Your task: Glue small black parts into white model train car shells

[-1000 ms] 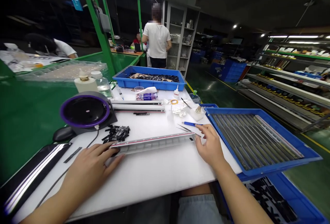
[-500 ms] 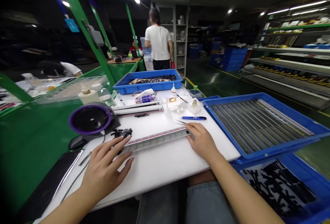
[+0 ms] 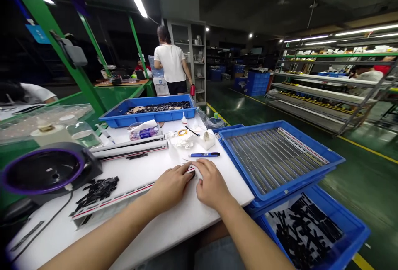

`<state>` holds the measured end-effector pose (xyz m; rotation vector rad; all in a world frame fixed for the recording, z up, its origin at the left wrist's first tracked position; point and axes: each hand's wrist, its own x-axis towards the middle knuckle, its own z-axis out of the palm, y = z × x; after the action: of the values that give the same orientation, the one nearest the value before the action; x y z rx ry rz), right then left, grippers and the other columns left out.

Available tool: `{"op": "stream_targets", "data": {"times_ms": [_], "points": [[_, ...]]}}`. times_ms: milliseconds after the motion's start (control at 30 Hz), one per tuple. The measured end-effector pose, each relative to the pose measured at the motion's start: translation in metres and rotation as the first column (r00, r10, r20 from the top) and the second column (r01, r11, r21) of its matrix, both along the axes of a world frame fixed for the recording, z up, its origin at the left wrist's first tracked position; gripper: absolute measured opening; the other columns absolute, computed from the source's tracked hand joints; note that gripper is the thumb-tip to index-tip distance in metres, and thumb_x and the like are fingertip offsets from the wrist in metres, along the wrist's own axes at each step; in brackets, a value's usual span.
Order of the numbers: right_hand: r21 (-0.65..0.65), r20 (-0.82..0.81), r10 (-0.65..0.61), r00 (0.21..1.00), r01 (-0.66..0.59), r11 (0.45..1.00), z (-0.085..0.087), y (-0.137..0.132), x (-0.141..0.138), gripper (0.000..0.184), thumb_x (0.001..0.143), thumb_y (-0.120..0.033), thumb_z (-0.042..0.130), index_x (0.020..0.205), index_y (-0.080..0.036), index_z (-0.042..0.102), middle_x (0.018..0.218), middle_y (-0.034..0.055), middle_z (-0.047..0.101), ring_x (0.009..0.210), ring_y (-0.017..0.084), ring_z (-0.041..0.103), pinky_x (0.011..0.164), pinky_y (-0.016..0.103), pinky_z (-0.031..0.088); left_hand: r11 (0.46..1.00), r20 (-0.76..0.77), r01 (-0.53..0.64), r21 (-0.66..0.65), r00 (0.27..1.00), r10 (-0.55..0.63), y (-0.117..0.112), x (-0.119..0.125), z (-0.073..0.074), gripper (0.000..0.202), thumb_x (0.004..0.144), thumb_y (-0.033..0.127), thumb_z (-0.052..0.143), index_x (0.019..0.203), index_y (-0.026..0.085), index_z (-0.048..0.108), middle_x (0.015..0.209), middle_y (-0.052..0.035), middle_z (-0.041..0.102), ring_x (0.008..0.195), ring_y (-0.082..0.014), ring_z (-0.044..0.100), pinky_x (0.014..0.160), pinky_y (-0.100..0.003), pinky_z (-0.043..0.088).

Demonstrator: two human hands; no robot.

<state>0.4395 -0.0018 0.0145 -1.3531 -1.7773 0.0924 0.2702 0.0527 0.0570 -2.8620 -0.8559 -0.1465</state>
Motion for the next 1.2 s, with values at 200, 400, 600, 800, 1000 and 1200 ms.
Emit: {"op": "stream_targets", "data": {"times_ms": [200, 400, 600, 800, 1000, 1200], "points": [[-0.205, -0.22, -0.099, 0.97, 0.053, 0.977, 0.026, 0.049, -0.011, 0.045, 0.076, -0.013, 0.053, 0.12, -0.018, 0.057, 0.117, 0.0095, 0.062, 0.106, 0.023, 0.059, 0.088, 0.037, 0.052, 0.992, -0.023, -0.113, 0.059, 0.993, 0.115, -0.009, -0.047, 0.014, 0.035, 0.088, 0.01, 0.04, 0.113, 0.019, 0.064, 0.142, -0.0151, 0.049, 0.112, -0.0307, 0.058, 0.086, -0.047, 0.051], [-0.368, -0.17, -0.022, 0.985, -0.042, 0.929, 0.032, 0.131, -0.053, 0.044, 0.072, -0.022, 0.07, 0.114, -0.013, 0.061, 0.115, 0.0155, 0.064, 0.105, 0.03, 0.059, 0.095, 0.046, 0.045, 0.982, -0.04, -0.187, 0.012, 0.981, 0.188, 0.006, -0.068, 0.012, 0.034, 0.092, 0.016, 0.036, 0.109, 0.018, 0.066, 0.138, -0.015, 0.053, 0.106, -0.0289, 0.061, 0.084, -0.046, 0.053], [-0.365, -0.323, 0.136, 0.937, -0.256, 0.895, 0.036, 0.13, -0.047, 0.028, 0.083, -0.027, 0.061, 0.11, -0.018, 0.061, 0.095, 0.0037, 0.067, 0.091, 0.02, 0.063, 0.085, 0.036, 0.049, 0.977, 0.016, -0.192, -0.097, 0.981, 0.195, 0.015, -0.073, 0.0, 0.032, 0.09, 0.014, 0.039, 0.105, 0.02, 0.068, 0.141, -0.0103, 0.051, 0.11, -0.0267, 0.059, 0.088, -0.044, 0.052], [-0.076, -0.919, 0.217, 0.33, -0.687, 0.722, 0.049, 0.091, -0.026, 0.051, 0.084, -0.043, 0.062, 0.13, -0.028, 0.046, 0.088, 0.0006, 0.059, 0.066, 0.013, 0.055, 0.053, 0.023, 0.042, 0.958, 0.082, -0.199, -0.205, 0.972, 0.219, 0.023, -0.075, -0.004, 0.03, 0.092, 0.019, 0.043, 0.104, 0.025, 0.069, 0.144, -0.006, 0.049, 0.121, -0.0274, 0.052, 0.095, -0.046, 0.049], [-0.033, -0.97, 0.106, 0.217, -0.553, 0.833, 0.051, 0.086, -0.02, 0.03, 0.07, -0.041, 0.066, 0.092, -0.026, 0.052, 0.06, -0.0059, 0.039, 0.046, 0.009, 0.023, 0.042, 0.023, 0.018, 0.955, 0.089, -0.213, -0.209, 0.968, 0.235, 0.023, -0.075, -0.009, 0.029, 0.092, 0.021, 0.044, 0.106, 0.025, 0.069, 0.142, -0.0068, 0.051, 0.122, -0.028, 0.053, 0.095, -0.047, 0.049], [-0.044, -0.962, 0.086, 0.26, -0.457, 0.889, 0.046, 0.085, -0.028, 0.035, 0.079, -0.056, 0.061, 0.074, -0.021, 0.059, 0.049, -0.0079, 0.025, 0.041, 0.008, 0.019, 0.039, 0.023, 0.016, 0.961, 0.044, -0.207, -0.185, 0.975, 0.218, 0.023, -0.076, -0.011, 0.031, 0.089, 0.017, 0.046, 0.111, 0.024, 0.068, 0.146, -0.0077, 0.047, 0.124, -0.0299, 0.051, 0.096, -0.049, 0.049]]}}
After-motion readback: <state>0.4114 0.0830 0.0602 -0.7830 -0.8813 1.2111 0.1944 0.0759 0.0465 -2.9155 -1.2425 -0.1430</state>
